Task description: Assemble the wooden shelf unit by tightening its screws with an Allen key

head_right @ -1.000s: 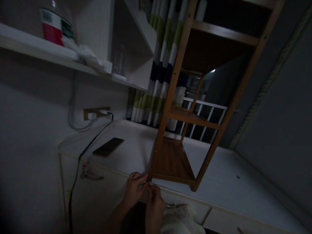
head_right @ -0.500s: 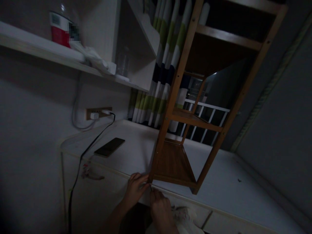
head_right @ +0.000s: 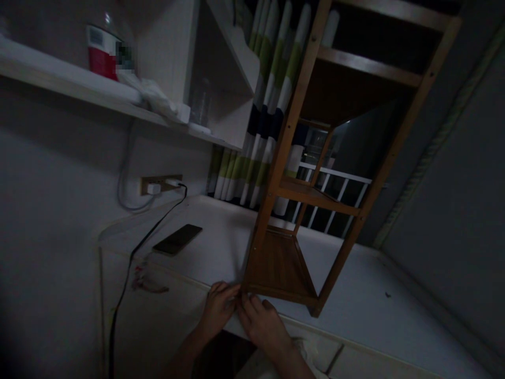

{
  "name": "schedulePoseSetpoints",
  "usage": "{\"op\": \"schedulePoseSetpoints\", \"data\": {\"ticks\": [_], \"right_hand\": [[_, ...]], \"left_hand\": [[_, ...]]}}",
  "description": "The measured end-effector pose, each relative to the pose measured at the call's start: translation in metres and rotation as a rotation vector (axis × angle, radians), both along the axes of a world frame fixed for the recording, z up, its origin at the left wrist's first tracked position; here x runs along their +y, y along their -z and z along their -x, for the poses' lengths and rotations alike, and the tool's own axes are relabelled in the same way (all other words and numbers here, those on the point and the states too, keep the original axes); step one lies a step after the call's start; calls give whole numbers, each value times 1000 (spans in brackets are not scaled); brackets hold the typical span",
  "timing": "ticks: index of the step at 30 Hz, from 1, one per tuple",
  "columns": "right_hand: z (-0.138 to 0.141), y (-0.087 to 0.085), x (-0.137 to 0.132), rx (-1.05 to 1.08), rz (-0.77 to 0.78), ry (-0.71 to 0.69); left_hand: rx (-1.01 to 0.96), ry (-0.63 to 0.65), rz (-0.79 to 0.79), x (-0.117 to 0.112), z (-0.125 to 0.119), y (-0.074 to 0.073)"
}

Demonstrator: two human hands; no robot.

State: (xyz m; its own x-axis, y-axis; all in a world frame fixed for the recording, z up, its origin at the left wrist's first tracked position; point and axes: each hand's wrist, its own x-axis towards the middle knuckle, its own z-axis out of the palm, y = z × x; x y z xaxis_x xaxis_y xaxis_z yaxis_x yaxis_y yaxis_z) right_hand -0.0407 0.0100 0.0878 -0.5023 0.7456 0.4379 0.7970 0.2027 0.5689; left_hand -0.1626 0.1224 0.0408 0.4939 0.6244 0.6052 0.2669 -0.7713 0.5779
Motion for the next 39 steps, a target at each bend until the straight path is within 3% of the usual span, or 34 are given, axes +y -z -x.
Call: {"op": "schedulePoseSetpoints", "data": {"ticks": [7,15,28,39], "right_hand": [[2,-20,13,-156,144,-86],[12,-34,17,-246,216,-123],[6,-44,22,-391,243,-260],[-13,-36,30,-357,214,-386]], "left_hand": [[18,-23,-29,3,-1,4],[43,-1,-52,1,1,-2],[47,-18,-42,5,-1,1],[20,-62,-39,0,0,0]]}}
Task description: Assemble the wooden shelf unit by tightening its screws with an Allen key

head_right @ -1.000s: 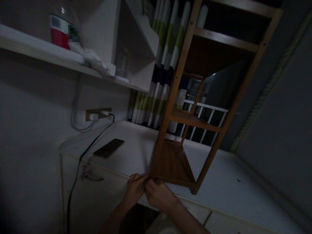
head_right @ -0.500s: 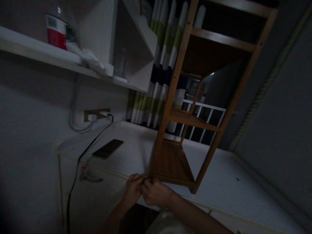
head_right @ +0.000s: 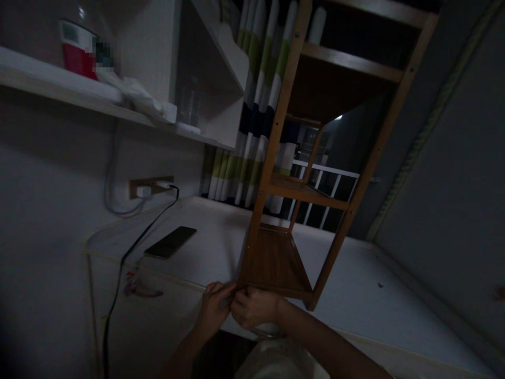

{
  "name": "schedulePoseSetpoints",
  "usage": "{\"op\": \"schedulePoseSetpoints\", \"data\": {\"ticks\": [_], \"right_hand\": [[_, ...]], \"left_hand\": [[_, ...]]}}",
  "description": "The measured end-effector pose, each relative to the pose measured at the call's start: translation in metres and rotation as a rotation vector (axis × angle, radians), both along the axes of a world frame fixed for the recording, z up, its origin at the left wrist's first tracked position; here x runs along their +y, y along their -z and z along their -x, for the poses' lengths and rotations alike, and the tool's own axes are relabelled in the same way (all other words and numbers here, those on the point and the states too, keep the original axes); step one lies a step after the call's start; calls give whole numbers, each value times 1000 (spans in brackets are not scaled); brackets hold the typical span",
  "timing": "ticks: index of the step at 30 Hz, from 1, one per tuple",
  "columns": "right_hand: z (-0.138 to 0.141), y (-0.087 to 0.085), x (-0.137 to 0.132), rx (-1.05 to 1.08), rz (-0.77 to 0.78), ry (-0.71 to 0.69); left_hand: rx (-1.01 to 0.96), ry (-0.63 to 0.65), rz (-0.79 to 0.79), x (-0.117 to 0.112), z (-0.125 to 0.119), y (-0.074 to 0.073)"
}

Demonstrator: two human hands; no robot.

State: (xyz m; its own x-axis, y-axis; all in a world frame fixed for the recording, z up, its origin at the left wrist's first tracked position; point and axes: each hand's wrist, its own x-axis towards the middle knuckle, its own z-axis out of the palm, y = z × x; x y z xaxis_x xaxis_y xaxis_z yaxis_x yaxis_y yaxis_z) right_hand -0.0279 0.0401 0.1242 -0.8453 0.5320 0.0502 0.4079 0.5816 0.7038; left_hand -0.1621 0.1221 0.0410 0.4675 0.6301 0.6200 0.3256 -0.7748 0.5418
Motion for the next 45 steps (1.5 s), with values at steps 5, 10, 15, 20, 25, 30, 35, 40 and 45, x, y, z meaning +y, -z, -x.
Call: {"op": "schedulePoseSetpoints", "data": {"ticks": [5,10,15,20,25,30,35,40,45], "right_hand": [[-5,4,5,24,-31,-39],[-7,7,9,60,-16,-42],[-7,8,9,74,-10,-24],[-7,11,7,78,-2,30],[-1,10,0,74,15,113],[4,18,-10,154,-62,258],[4,27,-13,276,-38,378],[5,24,-15,324,12,399],[10,27,-14,431,42,456]], "left_hand": [[-19,-4,-25,2,-1,3],[0,3,-26,3,-1,6],[-9,0,-30,3,-2,6],[-13,1,-41,5,-3,9],[-13,0,-57,3,-3,6],[-33,-32,-70,0,-3,3],[-52,-18,-106,1,-3,5],[-33,-12,-105,3,-3,7],[-39,-34,-111,5,-4,9]]}}
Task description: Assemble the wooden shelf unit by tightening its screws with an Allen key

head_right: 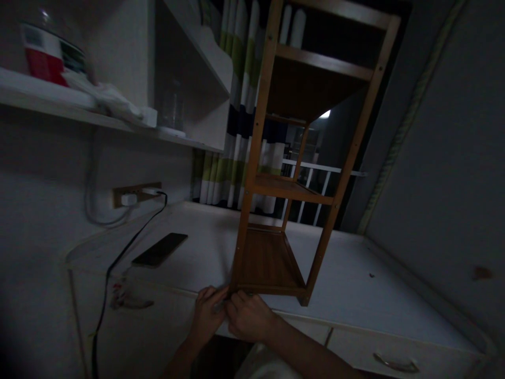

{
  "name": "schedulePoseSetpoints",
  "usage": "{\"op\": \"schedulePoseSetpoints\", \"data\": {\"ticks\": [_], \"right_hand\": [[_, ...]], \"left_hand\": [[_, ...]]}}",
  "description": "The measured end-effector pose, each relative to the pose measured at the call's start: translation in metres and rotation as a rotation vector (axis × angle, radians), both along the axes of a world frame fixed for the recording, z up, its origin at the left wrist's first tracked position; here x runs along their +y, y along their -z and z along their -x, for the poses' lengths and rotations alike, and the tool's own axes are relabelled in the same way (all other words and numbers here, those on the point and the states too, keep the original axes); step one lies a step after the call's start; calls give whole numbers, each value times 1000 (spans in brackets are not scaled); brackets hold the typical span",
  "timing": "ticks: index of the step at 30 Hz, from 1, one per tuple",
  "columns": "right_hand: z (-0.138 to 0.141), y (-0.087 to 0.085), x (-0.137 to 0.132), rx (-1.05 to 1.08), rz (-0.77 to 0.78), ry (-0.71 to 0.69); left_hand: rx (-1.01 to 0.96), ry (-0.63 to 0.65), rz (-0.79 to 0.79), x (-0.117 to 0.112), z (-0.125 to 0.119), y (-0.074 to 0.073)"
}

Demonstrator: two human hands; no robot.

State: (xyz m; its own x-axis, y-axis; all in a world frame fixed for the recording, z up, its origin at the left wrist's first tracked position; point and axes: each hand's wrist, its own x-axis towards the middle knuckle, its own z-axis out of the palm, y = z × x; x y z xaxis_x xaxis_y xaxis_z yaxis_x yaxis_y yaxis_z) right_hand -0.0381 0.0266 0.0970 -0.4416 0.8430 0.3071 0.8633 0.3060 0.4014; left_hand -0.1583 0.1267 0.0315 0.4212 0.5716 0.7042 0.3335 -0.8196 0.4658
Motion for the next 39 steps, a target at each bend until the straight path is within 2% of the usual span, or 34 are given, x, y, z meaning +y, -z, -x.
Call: {"op": "schedulePoseSetpoints", "data": {"ticks": [5,9,12,17,23,28,34,39], "right_hand": [[8,10,7,168,-14,134],[13,10,9,373,56,200],[14,9,11,516,72,194],[14,11,13,598,53,158],[19,13,7,858,-31,134],[21,23,6,813,-86,101],[22,25,8,670,-119,107],[27,31,10,858,-180,134]], "left_hand": [[-15,-3,-40,3,-1,3],[-35,-31,-54,5,-3,4],[-32,-56,-64,5,-3,3],[-48,-59,-140,6,-4,-1],[-74,-51,-223,10,-6,1],[-53,-45,-246,15,-6,4],[-66,-28,-241,11,-4,-2],[-52,-29,-264,11,-4,-4]]}}
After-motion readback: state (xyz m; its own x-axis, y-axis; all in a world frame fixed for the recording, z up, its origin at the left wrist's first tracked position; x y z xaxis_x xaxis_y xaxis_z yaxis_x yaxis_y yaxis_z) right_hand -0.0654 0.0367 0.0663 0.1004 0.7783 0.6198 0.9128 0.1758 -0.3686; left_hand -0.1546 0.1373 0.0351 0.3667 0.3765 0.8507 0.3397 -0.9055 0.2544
